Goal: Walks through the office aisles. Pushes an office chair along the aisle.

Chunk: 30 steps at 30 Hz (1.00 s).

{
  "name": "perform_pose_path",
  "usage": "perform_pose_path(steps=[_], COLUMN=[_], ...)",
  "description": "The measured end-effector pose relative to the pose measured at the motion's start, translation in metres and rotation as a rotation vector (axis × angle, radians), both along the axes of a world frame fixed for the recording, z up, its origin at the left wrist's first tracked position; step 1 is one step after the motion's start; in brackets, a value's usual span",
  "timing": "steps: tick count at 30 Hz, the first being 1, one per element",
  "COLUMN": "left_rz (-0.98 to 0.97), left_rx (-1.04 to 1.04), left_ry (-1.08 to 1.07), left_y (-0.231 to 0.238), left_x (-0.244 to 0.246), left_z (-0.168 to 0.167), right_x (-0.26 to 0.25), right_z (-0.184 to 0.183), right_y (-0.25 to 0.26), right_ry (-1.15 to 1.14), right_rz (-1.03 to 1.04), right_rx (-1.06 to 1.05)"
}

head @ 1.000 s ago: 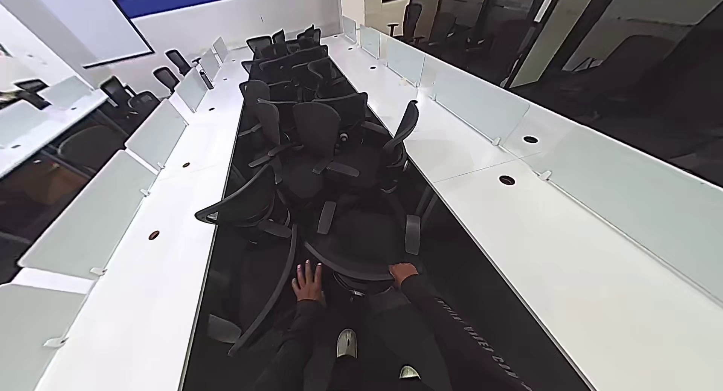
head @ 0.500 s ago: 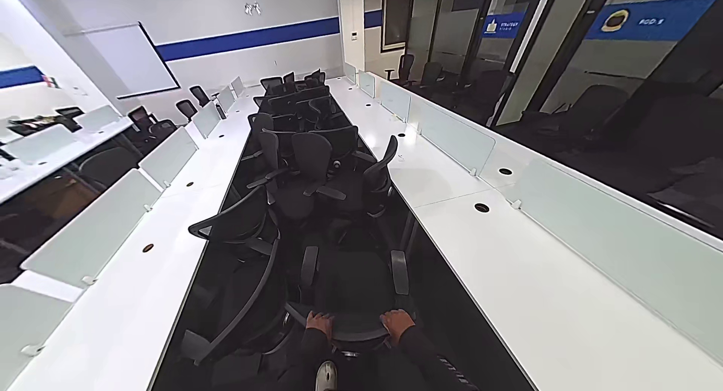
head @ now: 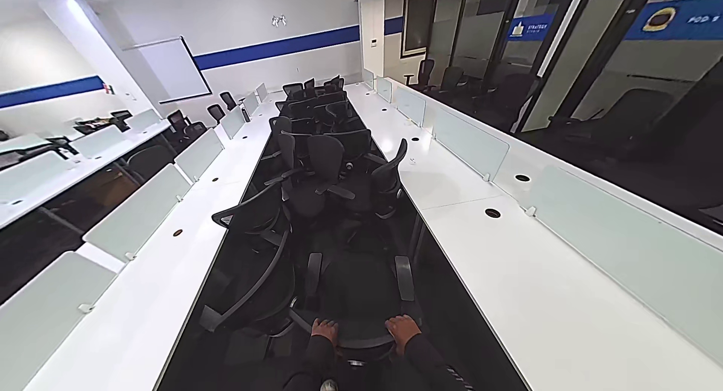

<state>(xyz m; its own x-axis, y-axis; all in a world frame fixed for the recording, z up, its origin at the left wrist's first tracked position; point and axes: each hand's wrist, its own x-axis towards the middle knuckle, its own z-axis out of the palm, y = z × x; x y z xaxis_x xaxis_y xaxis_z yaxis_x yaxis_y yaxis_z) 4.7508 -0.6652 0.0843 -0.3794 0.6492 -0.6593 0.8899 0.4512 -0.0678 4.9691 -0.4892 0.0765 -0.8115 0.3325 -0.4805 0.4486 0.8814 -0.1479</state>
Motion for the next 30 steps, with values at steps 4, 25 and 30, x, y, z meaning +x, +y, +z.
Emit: perform_pose_path(steps=[4,25,30], left_rz=[0.013,0.047,0.085], left_rx=[0.011,0.076,0.054], left_ry=[-0.018,-0.019,-0.048], left_y=[-0.015,-0.150,-0.190], left_x=[0.008,0.075,0.094], left_z=[-0.005,-0.006,-0.005], right_x=[0.011,0.069,0.092], right_z=[0.002,0.000,0.002], right_y=[-0.016,-0.162,-0.207], right_ry=[-0.012,-0.141,-0.139], right_rz=[0.001,-0.127,-0.114], right_rx=[0.009,0.077,0.069])
